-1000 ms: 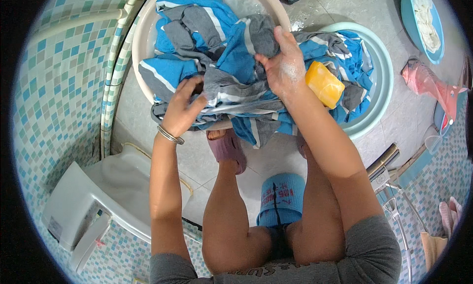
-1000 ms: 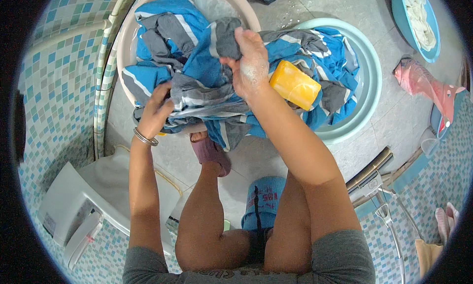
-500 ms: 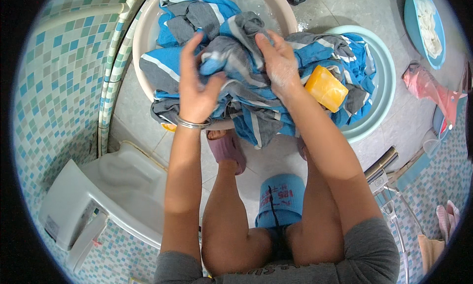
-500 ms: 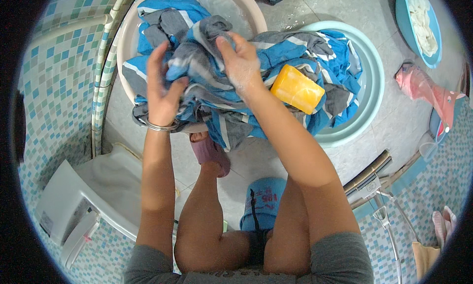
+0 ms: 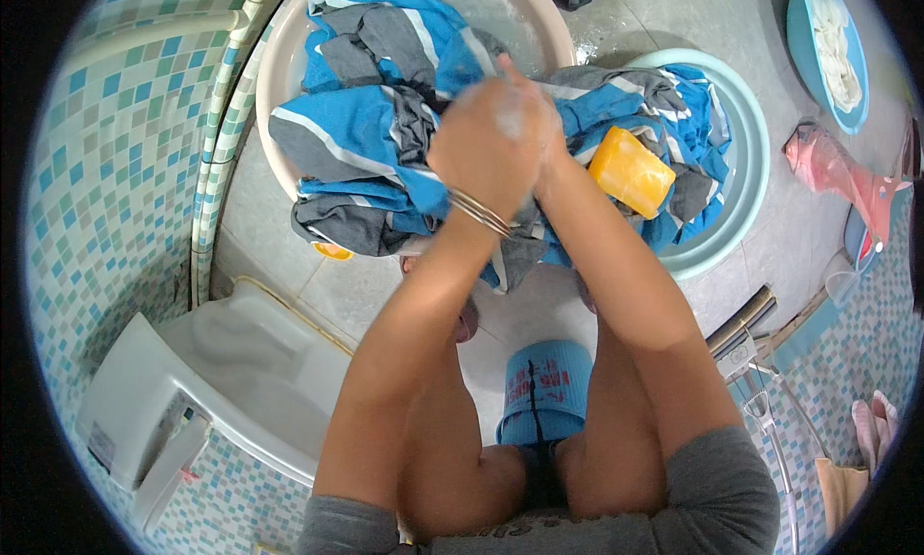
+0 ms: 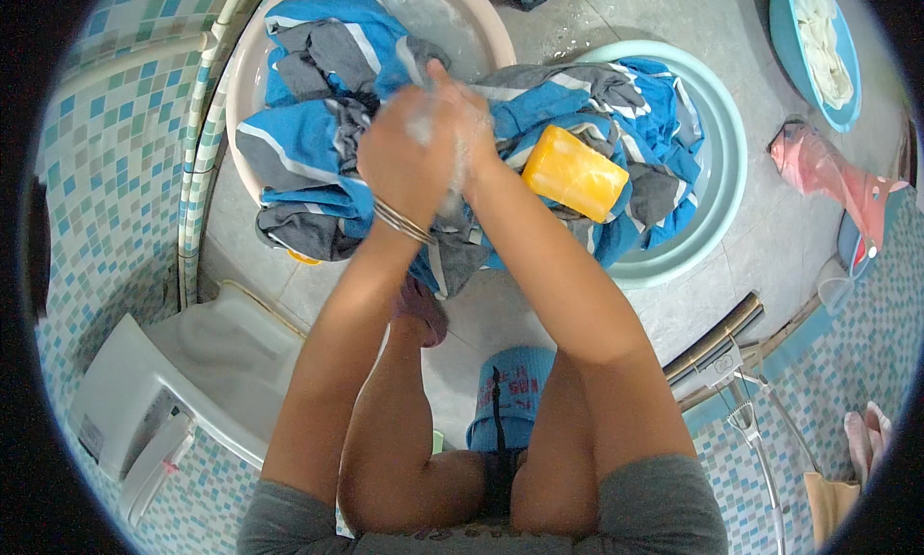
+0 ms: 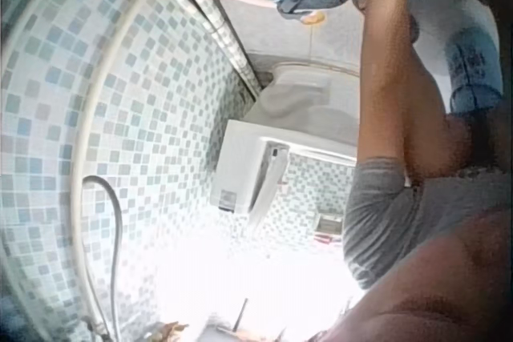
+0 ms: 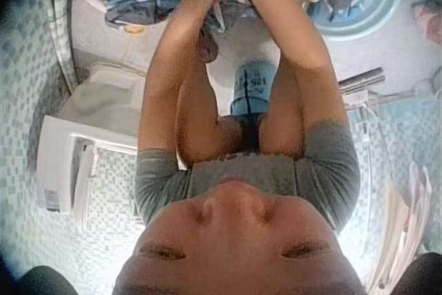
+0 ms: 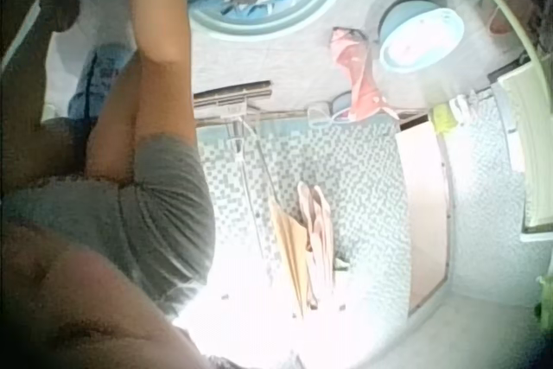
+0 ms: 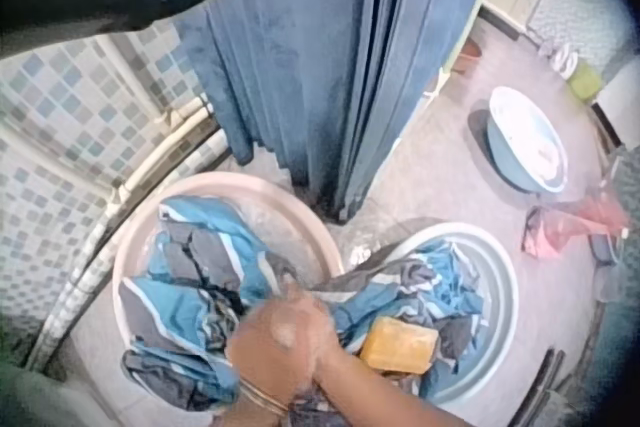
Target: The person hand-washes a pile of blue and grey striped fabric in a white basin filled with soapy water. They scrub the fabric with their hands and use a yellow bar of soap to clean specific areas, repeatedly submerging and wringing the material.
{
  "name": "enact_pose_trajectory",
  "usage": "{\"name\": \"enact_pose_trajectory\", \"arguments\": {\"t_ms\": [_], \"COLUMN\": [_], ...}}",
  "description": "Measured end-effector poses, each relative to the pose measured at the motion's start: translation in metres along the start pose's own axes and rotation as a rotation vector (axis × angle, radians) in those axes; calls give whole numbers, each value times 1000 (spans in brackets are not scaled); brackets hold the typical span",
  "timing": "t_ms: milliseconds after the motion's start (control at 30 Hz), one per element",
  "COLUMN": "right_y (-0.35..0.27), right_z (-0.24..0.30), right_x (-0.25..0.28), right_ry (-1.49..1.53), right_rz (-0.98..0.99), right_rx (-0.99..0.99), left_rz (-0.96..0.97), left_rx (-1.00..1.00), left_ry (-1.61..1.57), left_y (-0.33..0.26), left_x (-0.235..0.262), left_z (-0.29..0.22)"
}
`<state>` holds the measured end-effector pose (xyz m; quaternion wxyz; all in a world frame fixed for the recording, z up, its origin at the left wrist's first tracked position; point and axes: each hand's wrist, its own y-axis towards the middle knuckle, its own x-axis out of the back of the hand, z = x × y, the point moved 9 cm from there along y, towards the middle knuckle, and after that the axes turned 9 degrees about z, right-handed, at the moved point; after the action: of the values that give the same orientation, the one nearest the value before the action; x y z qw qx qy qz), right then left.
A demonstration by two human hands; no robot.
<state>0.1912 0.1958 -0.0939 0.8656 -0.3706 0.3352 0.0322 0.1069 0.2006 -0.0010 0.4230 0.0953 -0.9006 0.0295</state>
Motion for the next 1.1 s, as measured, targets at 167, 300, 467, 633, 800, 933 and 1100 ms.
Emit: {"name": "enact_pose_trajectory", "arguments": {"t_ms": [167,300,467,633,800,933,1100], "right_y": [-12,-22,-14,-10,9,18,-27], "right_z": [-17,23,25,19,-1,-20,-22], "right_x": [-15,-28,-5,-8,22,30,-20], "right_ry": [25,182,-21,91,-53,-191,44], "right_rz": [14,192,-19,41,-204,238,-46], "right_rx": [-230,-29,149,119,113,376,-192], "left_rz": [203,590,781,437,280,120,-6], "left_rx": [41,-11,27,-84,177,-285,124], "left_ry": [-263,-409,73,147,-359,20,222], "left_y": [25,0,-26,-19,-26,-16,32], "left_x": [23,49,59,50,30,11,22], "left_z": [41,73,45,46,45,-51,31]}}
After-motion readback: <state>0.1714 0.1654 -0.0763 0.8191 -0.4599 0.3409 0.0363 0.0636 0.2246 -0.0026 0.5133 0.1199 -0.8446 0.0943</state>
